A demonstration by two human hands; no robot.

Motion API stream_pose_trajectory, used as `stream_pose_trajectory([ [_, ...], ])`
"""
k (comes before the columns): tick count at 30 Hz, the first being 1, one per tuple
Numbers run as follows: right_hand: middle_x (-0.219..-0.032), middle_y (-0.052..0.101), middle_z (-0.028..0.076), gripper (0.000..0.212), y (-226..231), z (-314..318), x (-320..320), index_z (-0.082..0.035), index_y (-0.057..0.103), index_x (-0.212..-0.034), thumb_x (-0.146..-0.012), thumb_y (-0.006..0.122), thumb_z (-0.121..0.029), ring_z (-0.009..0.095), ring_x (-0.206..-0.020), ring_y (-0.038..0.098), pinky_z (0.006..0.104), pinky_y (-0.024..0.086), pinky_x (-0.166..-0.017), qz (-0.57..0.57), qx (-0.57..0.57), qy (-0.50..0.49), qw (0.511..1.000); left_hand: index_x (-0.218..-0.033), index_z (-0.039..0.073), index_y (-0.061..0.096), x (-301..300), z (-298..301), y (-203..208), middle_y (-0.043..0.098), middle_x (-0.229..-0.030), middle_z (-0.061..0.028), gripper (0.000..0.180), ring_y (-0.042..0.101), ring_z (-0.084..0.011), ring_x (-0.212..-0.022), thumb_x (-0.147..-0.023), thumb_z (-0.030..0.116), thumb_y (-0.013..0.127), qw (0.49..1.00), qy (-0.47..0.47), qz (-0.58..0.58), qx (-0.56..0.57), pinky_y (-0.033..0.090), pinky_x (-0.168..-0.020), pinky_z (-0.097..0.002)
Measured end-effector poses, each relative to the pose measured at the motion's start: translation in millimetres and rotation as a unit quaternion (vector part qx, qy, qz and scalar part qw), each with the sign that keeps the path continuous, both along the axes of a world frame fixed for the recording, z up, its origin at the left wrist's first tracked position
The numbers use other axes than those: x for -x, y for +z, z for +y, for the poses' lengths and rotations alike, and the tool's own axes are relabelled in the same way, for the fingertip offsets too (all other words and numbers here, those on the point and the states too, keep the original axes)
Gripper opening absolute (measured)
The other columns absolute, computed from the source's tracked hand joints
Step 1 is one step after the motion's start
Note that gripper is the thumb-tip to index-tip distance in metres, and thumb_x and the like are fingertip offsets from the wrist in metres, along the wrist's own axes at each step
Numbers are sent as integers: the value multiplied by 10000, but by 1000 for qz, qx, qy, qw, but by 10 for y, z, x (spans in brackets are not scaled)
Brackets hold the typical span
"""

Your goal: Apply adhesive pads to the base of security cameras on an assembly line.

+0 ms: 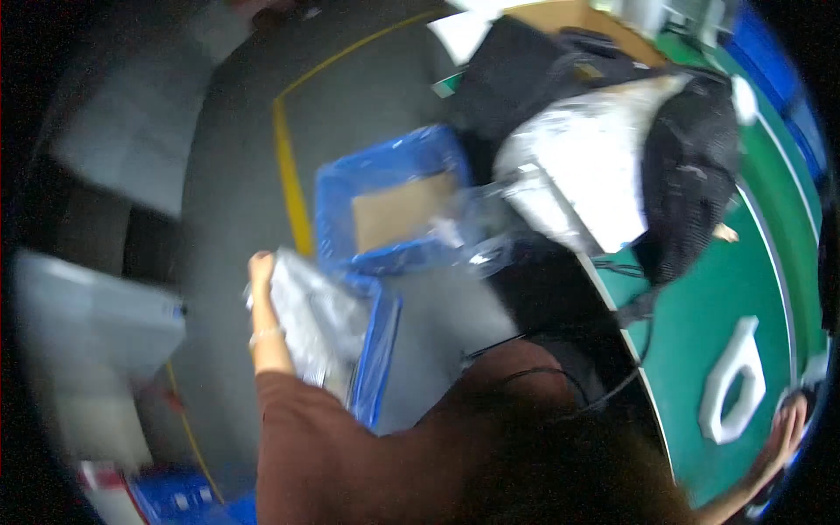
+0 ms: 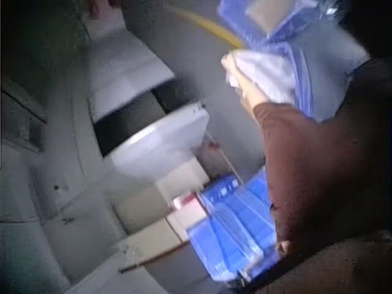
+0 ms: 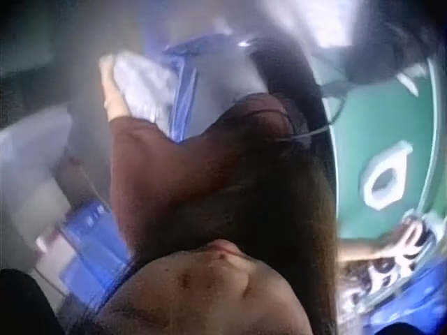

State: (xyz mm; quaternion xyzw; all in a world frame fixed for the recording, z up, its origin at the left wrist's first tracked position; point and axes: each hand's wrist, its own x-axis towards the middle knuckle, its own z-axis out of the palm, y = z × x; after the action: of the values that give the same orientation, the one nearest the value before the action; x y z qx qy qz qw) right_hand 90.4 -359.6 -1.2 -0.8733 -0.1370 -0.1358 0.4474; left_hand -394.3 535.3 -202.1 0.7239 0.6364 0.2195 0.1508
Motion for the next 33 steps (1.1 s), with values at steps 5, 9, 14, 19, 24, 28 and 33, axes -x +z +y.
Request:
stream_pose_trajectory([
  [5, -815, 457, 17, 59, 76, 1108, 246, -19, 511, -842, -833, 538, -71, 64, -661, 426, 178, 354, -564, 60, -168, 43, 983, -993, 6, 581, -1743, -322, 954, 598, -947, -71, 199, 550, -151, -878, -810, 83, 601, 934, -126, -286, -173, 427, -802, -265],
  [9, -763, 474, 19, 49, 217, 1363, 433, -14, 528, -808, -797, 567, -42, 76, -634, 451, 188, 360, -544, 79, -187, 53, 978, -989, 58, 599, -3238, -1499, 1842, 564, -1075, -78, 176, 524, -183, -1008, -818, 99, 588, 841, -333, -316, -285, 415, -830, -285],
  [14, -757, 486, 20, 84, 239, 1350, 598, -11, 530, -780, -755, 602, -48, 80, -630, 456, 196, 362, -545, 83, -179, 25, 980, -1049, 39, 549, -4295, -2515, 2389, 543, -1076, -136, 351, 479, -307, -1065, -721, 106, 653, 758, -513, -257, -310, 368, -920, -365],
  [19, -761, 516, 7, 228, 218, 1316, 651, -1, 569, -978, -754, 595, -37, 63, -671, 478, 176, 372, -522, 60, -179, -20, 982, -1071, 31, 536, -4878, -3135, 2894, 557, -1036, -124, 351, 501, -297, -1004, -740, 91, 636, 679, -548, -358, -333, 377, -885, -364],
  [24, -650, 517, -17, 450, 154, 1340, 537, -23, 496, -1215, -772, 571, -5, 38, -560, 457, 164, 363, -508, 69, -206, -24, 976, -1236, 47, 412, -5746, -4064, 3320, 526, -1153, -156, 607, 497, -257, -1095, -712, 181, 686, 605, -634, -373, -306, 388, -913, -346],
  [28, -674, 543, -14, 449, 122, 1339, 488, -17, 494, -1215, -775, 580, 6, 29, -585, 478, 157, 376, -528, 68, -202, -41, 976, -1323, 139, 306, -6508, -4786, 3173, 347, -1309, -214, 796, 399, -372, -1174, -648, 220, 720, 645, -665, -131, -353, 395, -944, -422],
  [33, -699, 569, 0, 415, 126, 1306, 570, -13, 516, -1184, -776, 594, -5, 45, -615, 528, 164, 411, -563, 48, -201, -65, 976, -1384, 209, 113, -7196, -5057, 2737, 202, -1385, -215, 1087, 300, -438, -1226, -539, 258, 796, 769, -625, -6, -135, 429, -894, -488],
])
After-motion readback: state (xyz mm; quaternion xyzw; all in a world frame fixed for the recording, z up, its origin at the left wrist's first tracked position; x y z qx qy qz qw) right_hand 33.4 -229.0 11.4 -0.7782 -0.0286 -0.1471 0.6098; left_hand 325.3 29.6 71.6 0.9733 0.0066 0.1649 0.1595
